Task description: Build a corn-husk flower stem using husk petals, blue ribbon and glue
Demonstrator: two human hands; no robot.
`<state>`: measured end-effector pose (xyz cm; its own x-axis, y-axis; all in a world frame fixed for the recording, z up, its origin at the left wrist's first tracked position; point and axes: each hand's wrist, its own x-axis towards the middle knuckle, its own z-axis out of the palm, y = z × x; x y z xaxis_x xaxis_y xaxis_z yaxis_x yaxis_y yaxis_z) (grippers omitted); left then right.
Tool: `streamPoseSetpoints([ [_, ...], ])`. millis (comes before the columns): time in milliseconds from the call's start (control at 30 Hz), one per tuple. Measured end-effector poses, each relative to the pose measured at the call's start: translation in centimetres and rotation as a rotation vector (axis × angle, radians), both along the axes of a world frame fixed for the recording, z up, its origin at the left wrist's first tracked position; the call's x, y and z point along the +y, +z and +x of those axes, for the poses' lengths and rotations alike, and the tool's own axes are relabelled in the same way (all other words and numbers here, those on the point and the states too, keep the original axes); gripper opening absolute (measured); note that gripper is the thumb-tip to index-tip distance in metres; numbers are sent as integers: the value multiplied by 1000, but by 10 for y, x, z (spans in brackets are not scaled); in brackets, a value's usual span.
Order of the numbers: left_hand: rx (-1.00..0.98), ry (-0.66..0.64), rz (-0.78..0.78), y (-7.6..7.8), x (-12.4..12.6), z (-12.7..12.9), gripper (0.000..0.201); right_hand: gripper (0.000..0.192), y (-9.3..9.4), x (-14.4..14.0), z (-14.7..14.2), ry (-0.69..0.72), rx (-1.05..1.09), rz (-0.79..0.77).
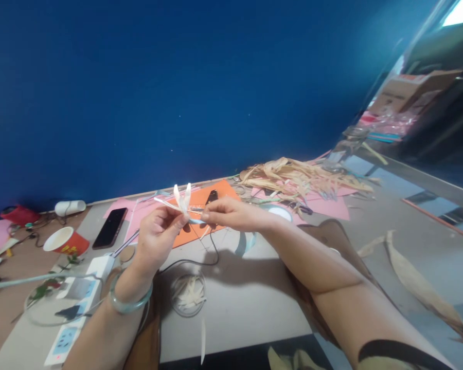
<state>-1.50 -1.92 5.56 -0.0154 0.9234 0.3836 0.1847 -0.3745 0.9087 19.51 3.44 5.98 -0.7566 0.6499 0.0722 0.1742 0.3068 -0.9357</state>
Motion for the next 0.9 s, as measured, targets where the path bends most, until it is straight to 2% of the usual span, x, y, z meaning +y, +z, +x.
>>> streamPoseSetpoints([
  [167,22,7,13,0,0,0,18,26,4,-4,1,-123,81,144],
  [400,48,-1,30,-2,-2,-1,17,35,5,-12,-5,-236,206,222],
  [500,61,-2,40,-4,-4,-1,16,41,5,-11,-5,-223,209,235],
  [600,68,-10,53,-6,-5,0,16,44,6,-10,-2,-169,102,175],
  [700,65,-16,63,-7,-5,0,15,31,9,-10,3,-96,3,190],
  [800,73,-30,72,-6,-6,1,15,30,11,-12,4,-53,3,242],
  [900,79,-43,92,-6,-10,2,16,35,12,-14,2,-55,44,209],
])
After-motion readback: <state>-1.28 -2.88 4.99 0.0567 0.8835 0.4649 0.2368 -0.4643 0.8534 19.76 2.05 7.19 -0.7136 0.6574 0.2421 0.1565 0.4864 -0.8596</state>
